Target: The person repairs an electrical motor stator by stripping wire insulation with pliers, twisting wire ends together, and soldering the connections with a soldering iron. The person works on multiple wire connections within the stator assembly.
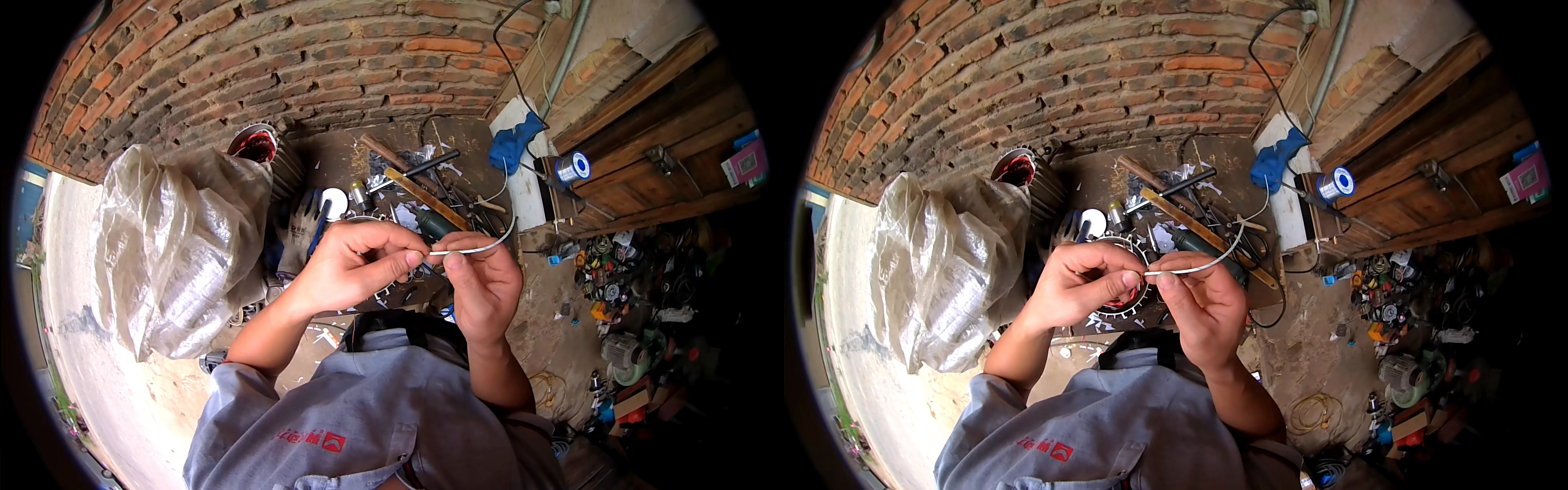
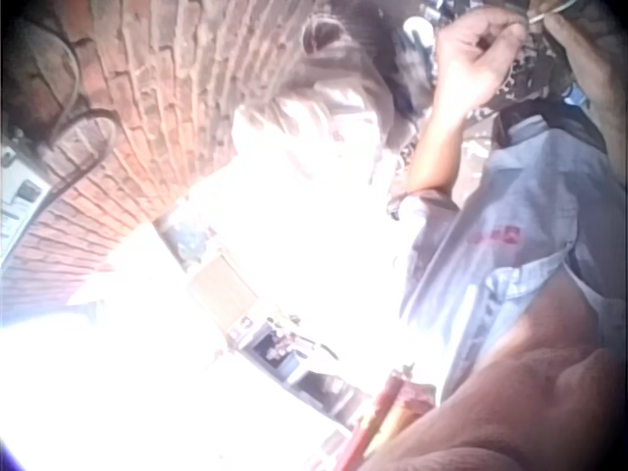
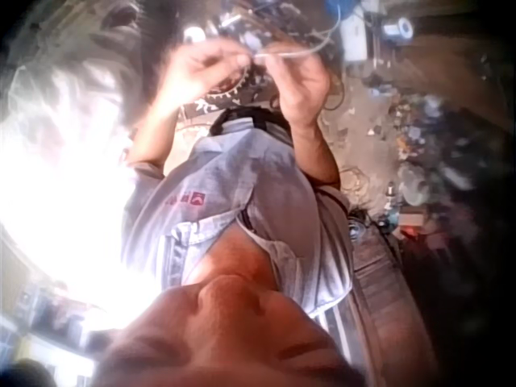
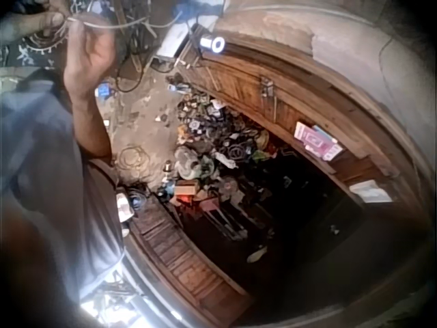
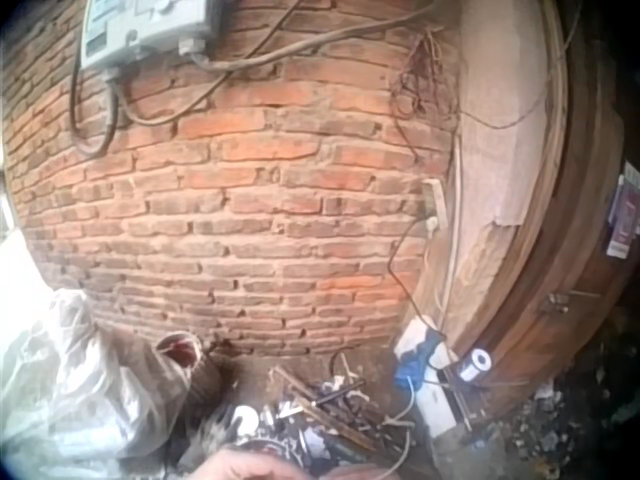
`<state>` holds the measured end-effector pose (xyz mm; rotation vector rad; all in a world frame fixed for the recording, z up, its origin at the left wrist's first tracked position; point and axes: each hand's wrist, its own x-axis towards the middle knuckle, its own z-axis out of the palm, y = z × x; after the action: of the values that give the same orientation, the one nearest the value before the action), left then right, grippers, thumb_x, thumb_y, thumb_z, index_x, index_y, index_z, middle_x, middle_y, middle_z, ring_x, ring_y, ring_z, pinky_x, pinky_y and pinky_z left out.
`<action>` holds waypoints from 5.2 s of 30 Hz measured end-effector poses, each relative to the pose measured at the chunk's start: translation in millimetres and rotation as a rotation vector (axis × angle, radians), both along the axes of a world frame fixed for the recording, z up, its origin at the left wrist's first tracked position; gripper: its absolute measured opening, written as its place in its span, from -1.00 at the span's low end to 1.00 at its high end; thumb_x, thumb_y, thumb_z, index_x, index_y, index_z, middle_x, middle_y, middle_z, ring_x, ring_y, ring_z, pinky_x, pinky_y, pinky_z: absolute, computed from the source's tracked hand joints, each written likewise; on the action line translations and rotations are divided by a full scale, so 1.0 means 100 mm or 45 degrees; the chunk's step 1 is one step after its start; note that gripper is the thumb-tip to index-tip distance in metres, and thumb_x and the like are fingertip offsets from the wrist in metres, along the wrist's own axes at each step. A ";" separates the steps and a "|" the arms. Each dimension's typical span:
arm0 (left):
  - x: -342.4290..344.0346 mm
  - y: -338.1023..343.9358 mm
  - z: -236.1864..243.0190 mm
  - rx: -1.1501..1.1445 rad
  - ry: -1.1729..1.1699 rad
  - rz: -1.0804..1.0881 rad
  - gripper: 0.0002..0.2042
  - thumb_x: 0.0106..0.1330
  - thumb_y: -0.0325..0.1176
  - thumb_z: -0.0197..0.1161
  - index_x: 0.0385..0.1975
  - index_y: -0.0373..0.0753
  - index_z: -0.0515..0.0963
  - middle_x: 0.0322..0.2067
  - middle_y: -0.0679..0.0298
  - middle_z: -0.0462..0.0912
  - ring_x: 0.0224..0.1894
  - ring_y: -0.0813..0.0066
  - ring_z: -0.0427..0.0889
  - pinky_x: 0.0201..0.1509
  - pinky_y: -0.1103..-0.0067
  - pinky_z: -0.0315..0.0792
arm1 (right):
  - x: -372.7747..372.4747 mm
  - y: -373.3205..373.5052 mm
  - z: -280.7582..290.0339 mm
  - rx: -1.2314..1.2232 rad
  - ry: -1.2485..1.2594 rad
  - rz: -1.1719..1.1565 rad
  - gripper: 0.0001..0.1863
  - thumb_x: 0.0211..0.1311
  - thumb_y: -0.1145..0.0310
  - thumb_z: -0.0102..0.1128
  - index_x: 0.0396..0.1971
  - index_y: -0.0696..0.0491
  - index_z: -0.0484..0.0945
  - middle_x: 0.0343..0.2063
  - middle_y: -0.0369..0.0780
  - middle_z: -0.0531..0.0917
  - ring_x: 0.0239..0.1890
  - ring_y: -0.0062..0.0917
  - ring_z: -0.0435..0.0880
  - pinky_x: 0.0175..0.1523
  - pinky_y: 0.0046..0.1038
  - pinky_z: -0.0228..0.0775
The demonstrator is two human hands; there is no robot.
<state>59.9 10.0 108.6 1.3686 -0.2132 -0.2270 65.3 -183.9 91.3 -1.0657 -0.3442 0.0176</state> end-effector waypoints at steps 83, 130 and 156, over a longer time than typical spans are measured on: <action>0.15 0.58 -0.93 1.516 -0.688 0.075 -0.85 0.23 -0.31 0.41 -0.22 -0.08 0.74 -0.37 0.32 0.66 -0.32 0.20 0.70 -0.36 0.30 0.55 | 0.34 0.16 0.03 -0.678 -0.272 -0.267 -0.85 0.41 0.55 0.26 -0.14 0.31 0.70 -0.39 -0.19 0.74 -0.39 -0.63 0.67 -0.24 -0.62 0.48; -0.25 0.12 -0.46 0.529 -0.595 0.009 -0.80 0.30 -0.43 0.44 -0.11 -0.29 0.76 -0.39 0.17 0.70 -0.39 0.31 0.70 -0.31 0.47 0.54 | -0.50 -0.29 -0.26 -0.334 -0.022 -0.072 -0.77 0.32 0.72 0.22 -0.04 0.31 0.59 -0.12 -0.02 0.67 -0.21 -0.56 0.68 -0.17 -0.62 0.53; -0.25 0.05 -0.41 0.555 -0.630 -0.011 -0.82 0.30 -0.46 0.42 -0.13 -0.29 0.73 -0.39 0.16 0.69 -0.37 0.22 0.69 -0.30 0.40 0.56 | -0.50 -0.24 -0.25 -0.225 0.007 -0.115 -0.79 0.31 0.73 0.25 -0.07 0.31 0.62 -0.09 0.00 0.67 -0.20 -0.52 0.74 -0.13 -0.60 0.61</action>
<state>35.0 15.5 67.3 1.8454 -0.6084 0.0703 15.1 -207.5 66.3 -1.2550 -0.2927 -0.0305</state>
